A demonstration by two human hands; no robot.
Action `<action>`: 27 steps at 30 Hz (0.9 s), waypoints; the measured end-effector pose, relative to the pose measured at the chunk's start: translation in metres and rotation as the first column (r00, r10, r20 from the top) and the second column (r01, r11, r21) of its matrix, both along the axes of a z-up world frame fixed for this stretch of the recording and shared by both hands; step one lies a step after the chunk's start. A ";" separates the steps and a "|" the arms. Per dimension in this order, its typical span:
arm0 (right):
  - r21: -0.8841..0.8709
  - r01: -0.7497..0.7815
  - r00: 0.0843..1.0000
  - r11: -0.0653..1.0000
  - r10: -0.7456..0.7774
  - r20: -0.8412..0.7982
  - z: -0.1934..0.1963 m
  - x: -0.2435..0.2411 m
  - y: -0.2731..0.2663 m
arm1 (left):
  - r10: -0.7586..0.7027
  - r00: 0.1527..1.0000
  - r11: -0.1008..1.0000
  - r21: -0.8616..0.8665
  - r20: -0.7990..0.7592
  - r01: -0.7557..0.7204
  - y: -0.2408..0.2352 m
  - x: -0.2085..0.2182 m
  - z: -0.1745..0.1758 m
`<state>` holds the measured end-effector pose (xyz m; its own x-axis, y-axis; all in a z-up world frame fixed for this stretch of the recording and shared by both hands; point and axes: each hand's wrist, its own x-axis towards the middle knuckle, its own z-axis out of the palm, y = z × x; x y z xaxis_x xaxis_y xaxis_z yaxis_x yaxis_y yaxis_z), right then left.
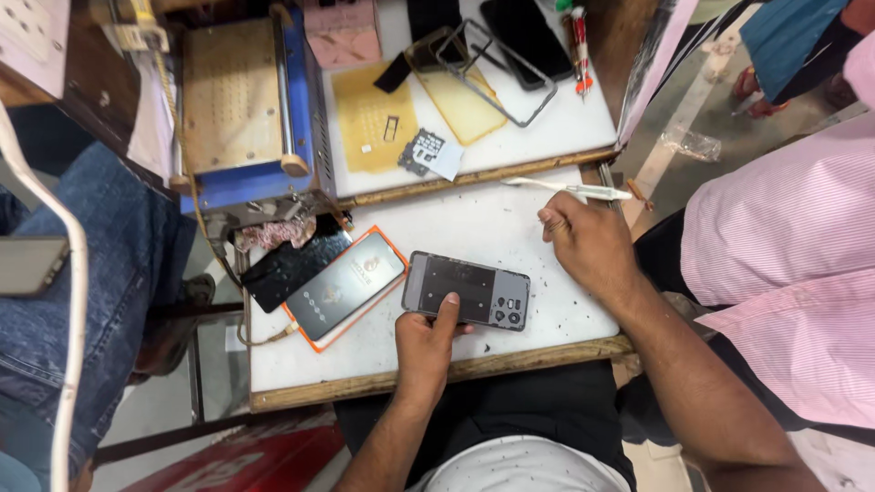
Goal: The person disassembles and reassembles smartphones on a workbench. They remove back covers, handle internal components, and wipe surfaces with a cloth. Tools and spare parts are visible on the table.
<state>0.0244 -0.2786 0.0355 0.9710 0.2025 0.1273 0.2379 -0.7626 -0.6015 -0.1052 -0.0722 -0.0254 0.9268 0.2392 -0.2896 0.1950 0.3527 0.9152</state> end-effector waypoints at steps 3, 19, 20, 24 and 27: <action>-0.283 -0.045 0.997 0.958 0.060 0.046 -0.004 -0.006 0.000 | -0.110 0.974 0.994 0.004 -0.199 0.113 0.006 -0.003 0.008; -0.200 -0.369 0.917 0.908 0.391 0.083 -0.021 -0.087 0.029 | -0.134 0.991 0.513 0.855 -0.013 0.080 0.059 -0.034 0.046; -0.212 -0.389 0.911 0.897 0.409 0.059 -0.023 -0.090 0.035 | -0.123 0.992 0.512 0.858 0.033 0.035 0.053 -0.027 0.042; -0.215 -0.390 0.909 0.895 0.411 0.063 -0.027 -0.093 0.048 | -0.182 0.973 0.428 0.902 0.142 -0.051 0.028 -0.003 0.024; -0.211 -0.363 0.921 0.907 0.383 0.062 -0.032 -0.095 0.047 | -0.233 0.965 0.314 0.949 0.121 -0.043 0.019 0.005 0.013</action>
